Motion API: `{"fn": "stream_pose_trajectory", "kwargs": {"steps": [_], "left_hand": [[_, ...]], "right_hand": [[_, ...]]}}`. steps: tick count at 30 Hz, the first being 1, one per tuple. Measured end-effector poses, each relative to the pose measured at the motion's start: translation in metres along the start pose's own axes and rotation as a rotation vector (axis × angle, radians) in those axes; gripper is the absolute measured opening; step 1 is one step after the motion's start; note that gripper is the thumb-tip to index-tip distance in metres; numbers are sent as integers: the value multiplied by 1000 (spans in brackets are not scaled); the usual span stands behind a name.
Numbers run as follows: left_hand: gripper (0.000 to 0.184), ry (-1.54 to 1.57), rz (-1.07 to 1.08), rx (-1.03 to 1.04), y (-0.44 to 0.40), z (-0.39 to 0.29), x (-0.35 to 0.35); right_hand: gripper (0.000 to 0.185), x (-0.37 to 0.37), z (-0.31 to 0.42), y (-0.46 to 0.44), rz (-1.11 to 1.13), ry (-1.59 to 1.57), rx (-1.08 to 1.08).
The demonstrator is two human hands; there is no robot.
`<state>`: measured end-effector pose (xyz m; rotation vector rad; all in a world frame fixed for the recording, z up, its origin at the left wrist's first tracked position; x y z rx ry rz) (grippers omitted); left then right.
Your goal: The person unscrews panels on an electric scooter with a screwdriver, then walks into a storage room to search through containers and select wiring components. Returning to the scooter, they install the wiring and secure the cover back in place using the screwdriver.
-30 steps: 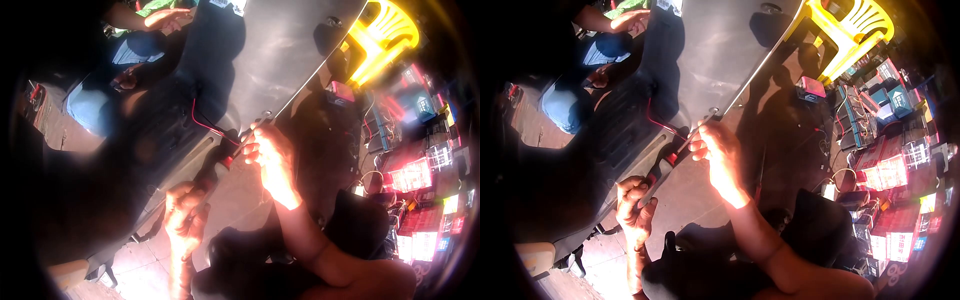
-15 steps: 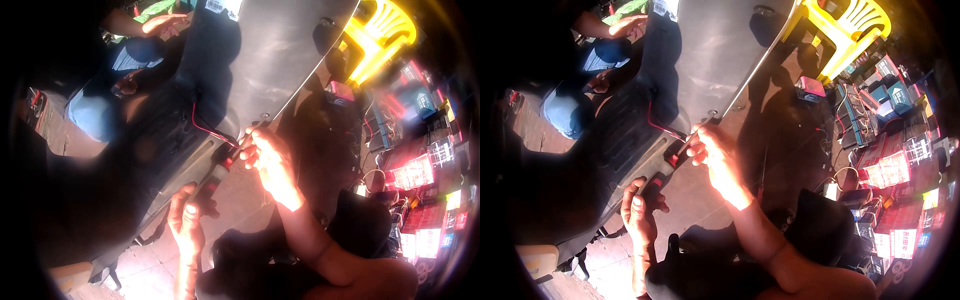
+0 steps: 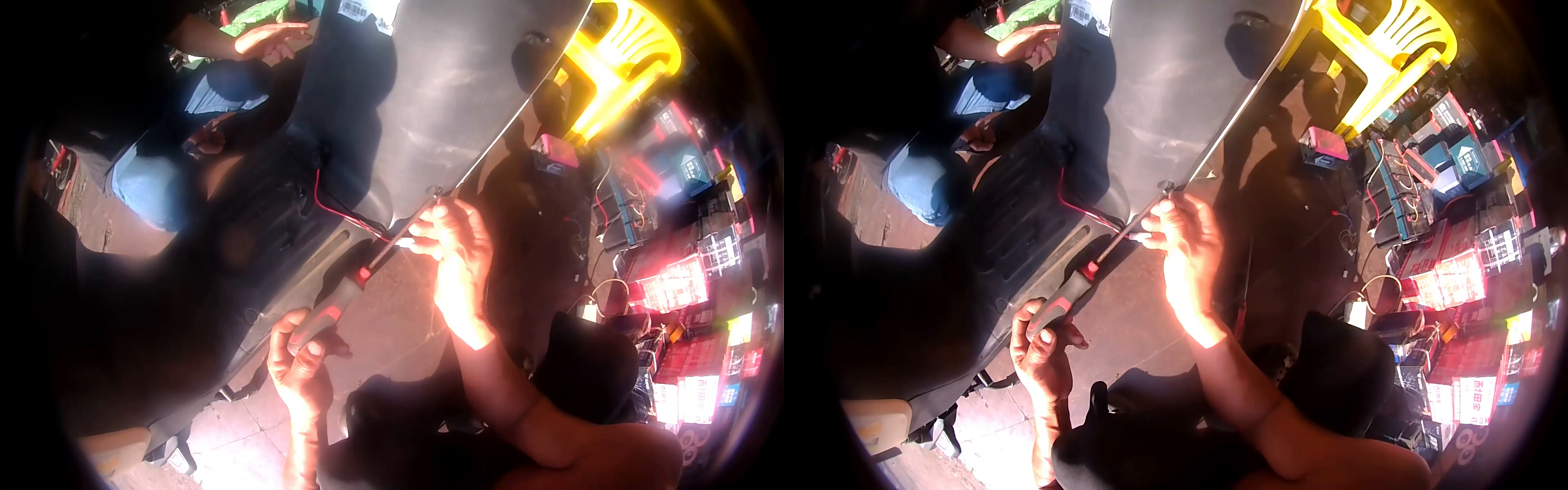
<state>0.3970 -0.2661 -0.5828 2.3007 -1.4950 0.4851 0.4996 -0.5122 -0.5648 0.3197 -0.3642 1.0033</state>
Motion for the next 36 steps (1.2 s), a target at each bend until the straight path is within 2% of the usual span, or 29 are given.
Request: {"fn": "stream_pose_trajectory", "kwargs": {"steps": [6,8,11,12,13,15,18,19,20,21,22,23,24,25,27,29,31,32,33,34,35,36], "left_hand": [[51,-70,-69,69,22,-23,-32],[55,-79,-222,129,38,-37,-58],[63,-131,-399,242,71,-48,-113],[55,-176,-472,275,84,-53,-125],[48,-216,-543,310,93,-56,-133],[42,-137,-539,328,96,-54,-141],[34,-104,-565,359,100,-55,-148],[33,-105,-576,368,98,-55,-147],[30,-374,-649,386,99,-65,-139],[33,-370,-643,359,99,-59,-143],[44,-360,-638,338,96,-50,-150],[58,-352,-627,316,95,-44,-157],[58,-179,-588,264,93,-42,-159],[58,28,-521,208,83,-36,-153],[57,24,-479,237,75,-32,-154],[58,102,-396,249,61,-44,-129],[54,139,-345,203,49,-43,-113],[52,135,-321,159,44,-42,-106],[49,133,-296,122,38,-41,-98],[46,130,-270,90,31,-40,-89],[43,128,-244,63,23,-40,-81],[41,130,-219,40,14,-39,-70]], "right_hand": [[27,22,-12,18,150,-21,212],[26,32,-21,28,169,-27,280],[23,52,-39,34,169,256,223],[21,74,-50,38,333,406,103],[21,94,-55,40,440,533,-172],[25,129,-48,47,520,847,-464],[33,142,-34,42,461,916,-492],[35,136,-31,41,433,843,-459],[36,123,-28,41,404,774,-421],[38,110,-27,41,375,706,-382],[35,97,-34,37,368,553,-376],[31,85,-38,35,364,495,-281],[29,79,-34,37,329,424,-219],[28,73,-19,32,288,361,-200],[24,79,40,32,213,539,-454],[26,77,75,15,161,388,-458],[24,77,132,-3,60,292,-630],[21,82,163,-6,137,85,-770],[21,76,198,-11,-54,183,-1001],[22,80,226,-13,-58,114,-1054],[22,78,253,-23,-141,135,-1204],[27,84,277,-31,-174,113,-1175]]}}
Point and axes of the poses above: each hand's wrist, its own y-axis away from the middle knuckle, its own x-axis out of the palm, z = x × y, the point moved 10 cm from there along -y, towards the middle knuckle, and after that the axes turned 11 degrees about -z, right-handed, at the moved point
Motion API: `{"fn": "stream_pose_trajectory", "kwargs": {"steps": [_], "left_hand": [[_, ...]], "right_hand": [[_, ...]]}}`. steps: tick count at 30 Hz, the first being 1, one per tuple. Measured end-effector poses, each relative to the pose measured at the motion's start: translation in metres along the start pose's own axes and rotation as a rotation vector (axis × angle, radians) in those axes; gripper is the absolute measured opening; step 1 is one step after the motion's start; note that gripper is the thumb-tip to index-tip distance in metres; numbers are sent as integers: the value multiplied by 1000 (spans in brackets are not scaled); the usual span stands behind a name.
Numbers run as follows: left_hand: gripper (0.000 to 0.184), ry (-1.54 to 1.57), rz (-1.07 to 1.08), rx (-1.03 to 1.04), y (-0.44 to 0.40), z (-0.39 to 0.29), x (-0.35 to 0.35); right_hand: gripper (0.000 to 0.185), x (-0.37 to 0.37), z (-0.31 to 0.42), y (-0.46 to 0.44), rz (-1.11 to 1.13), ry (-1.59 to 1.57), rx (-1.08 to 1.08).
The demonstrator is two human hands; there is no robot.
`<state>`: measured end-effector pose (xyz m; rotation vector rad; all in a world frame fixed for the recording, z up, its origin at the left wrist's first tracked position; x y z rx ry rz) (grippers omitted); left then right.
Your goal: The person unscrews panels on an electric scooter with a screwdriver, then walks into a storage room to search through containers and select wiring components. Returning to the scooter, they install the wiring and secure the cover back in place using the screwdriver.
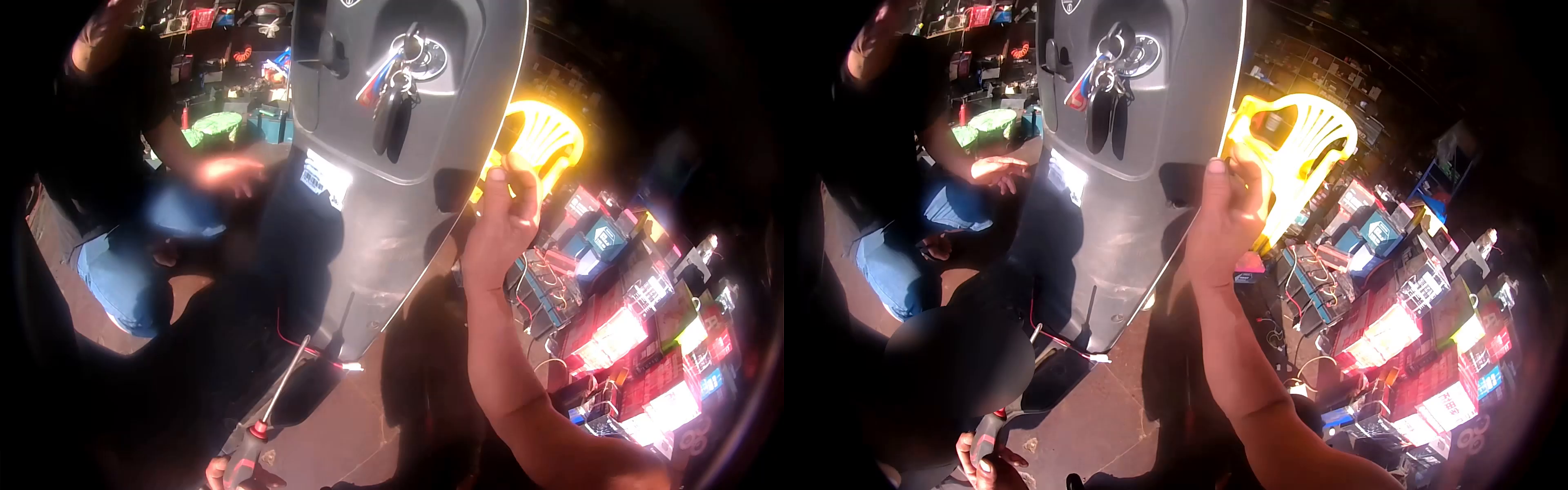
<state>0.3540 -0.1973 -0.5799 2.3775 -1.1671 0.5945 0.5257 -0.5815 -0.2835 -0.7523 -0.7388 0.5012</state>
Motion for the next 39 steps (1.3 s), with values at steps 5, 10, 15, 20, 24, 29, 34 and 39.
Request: {"fn": "stream_pose_trajectory", "kwargs": {"steps": [5,10,15,20,24,29,34,39], "left_hand": [[32,-110,75,-107,-20,-8,36],[47,-87,207,179,-24,-55,87],[39,-711,100,878,2,-165,174],[21,-956,105,927,7,-233,236],[27,-386,142,583,14,-268,274],[56,186,100,108,31,-293,287],[49,48,-239,-54,54,-296,242],[36,-70,-497,-370,49,-225,166]], "right_hand": [[40,67,50,-105,173,-6,-140],[51,155,90,-153,556,-82,-141],[52,200,79,-158,645,-121,37],[46,200,78,-156,664,9,197],[43,206,102,-155,670,66,208],[36,219,103,-162,707,22,373],[36,215,76,-164,690,25,511],[38,216,75,-159,696,47,588]]}}
Point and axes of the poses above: each hand's wrist, its own y-axis away from the middle knuckle, its own x-axis out of the palm, z = x × y, the point moved 10 cm from there along -y, towards the middle knuckle, and after that the axes turned 11 degrees about -z, right-handed, at the moved point
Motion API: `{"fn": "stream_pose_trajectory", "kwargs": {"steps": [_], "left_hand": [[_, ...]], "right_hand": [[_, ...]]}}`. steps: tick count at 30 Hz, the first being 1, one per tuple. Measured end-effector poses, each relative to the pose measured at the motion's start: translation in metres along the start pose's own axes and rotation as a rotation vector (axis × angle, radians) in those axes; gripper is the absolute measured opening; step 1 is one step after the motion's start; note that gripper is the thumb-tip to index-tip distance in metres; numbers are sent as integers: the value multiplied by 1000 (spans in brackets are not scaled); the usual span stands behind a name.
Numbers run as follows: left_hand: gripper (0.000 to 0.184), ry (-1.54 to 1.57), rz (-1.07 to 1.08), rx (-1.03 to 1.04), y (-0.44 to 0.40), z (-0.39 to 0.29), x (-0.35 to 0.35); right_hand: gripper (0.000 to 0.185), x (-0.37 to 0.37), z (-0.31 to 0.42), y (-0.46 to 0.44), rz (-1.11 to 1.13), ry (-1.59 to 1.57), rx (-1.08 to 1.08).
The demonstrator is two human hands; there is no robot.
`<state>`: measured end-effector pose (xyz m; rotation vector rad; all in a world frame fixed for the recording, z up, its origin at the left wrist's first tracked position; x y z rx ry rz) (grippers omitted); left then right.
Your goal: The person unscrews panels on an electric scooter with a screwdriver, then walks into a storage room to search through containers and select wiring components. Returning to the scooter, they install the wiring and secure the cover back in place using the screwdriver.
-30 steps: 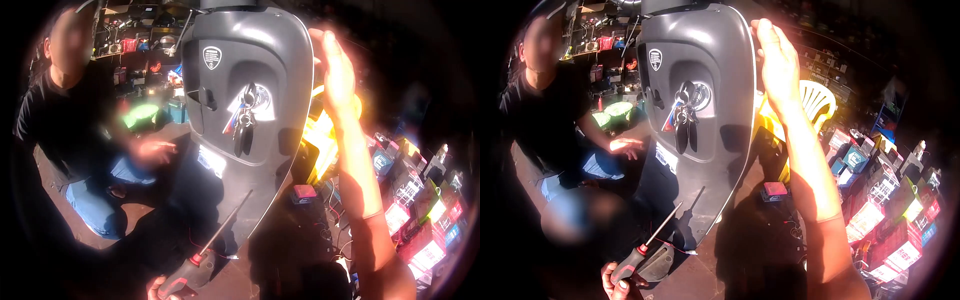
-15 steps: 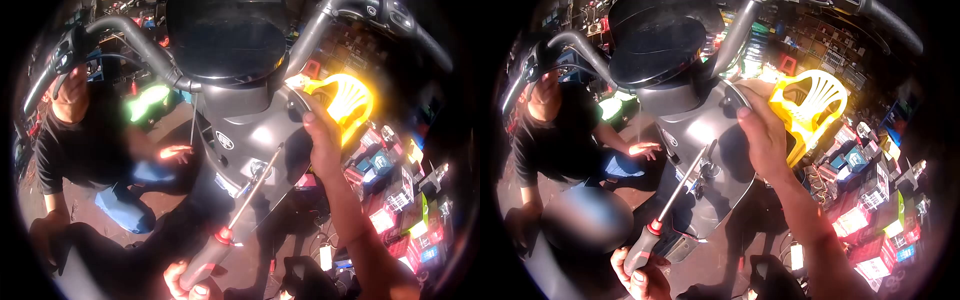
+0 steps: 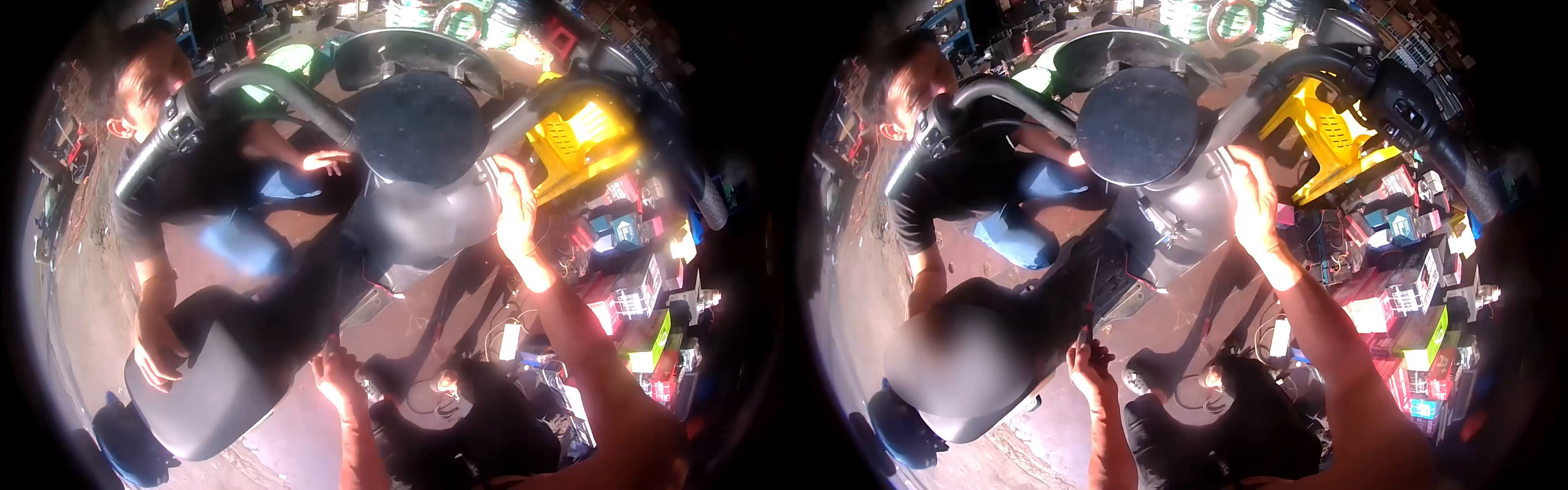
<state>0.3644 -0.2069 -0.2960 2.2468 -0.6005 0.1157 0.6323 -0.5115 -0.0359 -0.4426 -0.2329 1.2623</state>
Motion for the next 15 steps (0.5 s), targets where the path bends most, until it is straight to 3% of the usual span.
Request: {"fn": "stream_pose_trajectory", "kwargs": {"steps": [4,5,6,8,11,15], "left_hand": [[40,-252,-77,351,-97,32,-17],[44,-265,-23,668,-144,56,-30],[45,-552,-81,789,-162,61,-27],[50,-1141,-194,981,-195,83,-5],[58,-1280,-55,1133,-218,112,18],[58,-1484,-104,1136,-254,143,21]], "right_hand": [[35,4,16,-3,25,95,-141],[36,-1,4,-3,-43,53,-124],[39,2,1,-6,63,26,-176],[44,-13,-20,-2,-130,142,-56],[49,-12,-34,2,-146,-120,102],[56,-11,-45,-11,-22,-276,124]]}}
Point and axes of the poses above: each hand's wrist, its own y-axis away from the middle knuckle, its own x-axis out of the palm, z = x × y, the point moved 10 cm from there along -y, towards the middle knuckle, and after that the axes turned 11 degrees about -z, right-handed, at the moved point
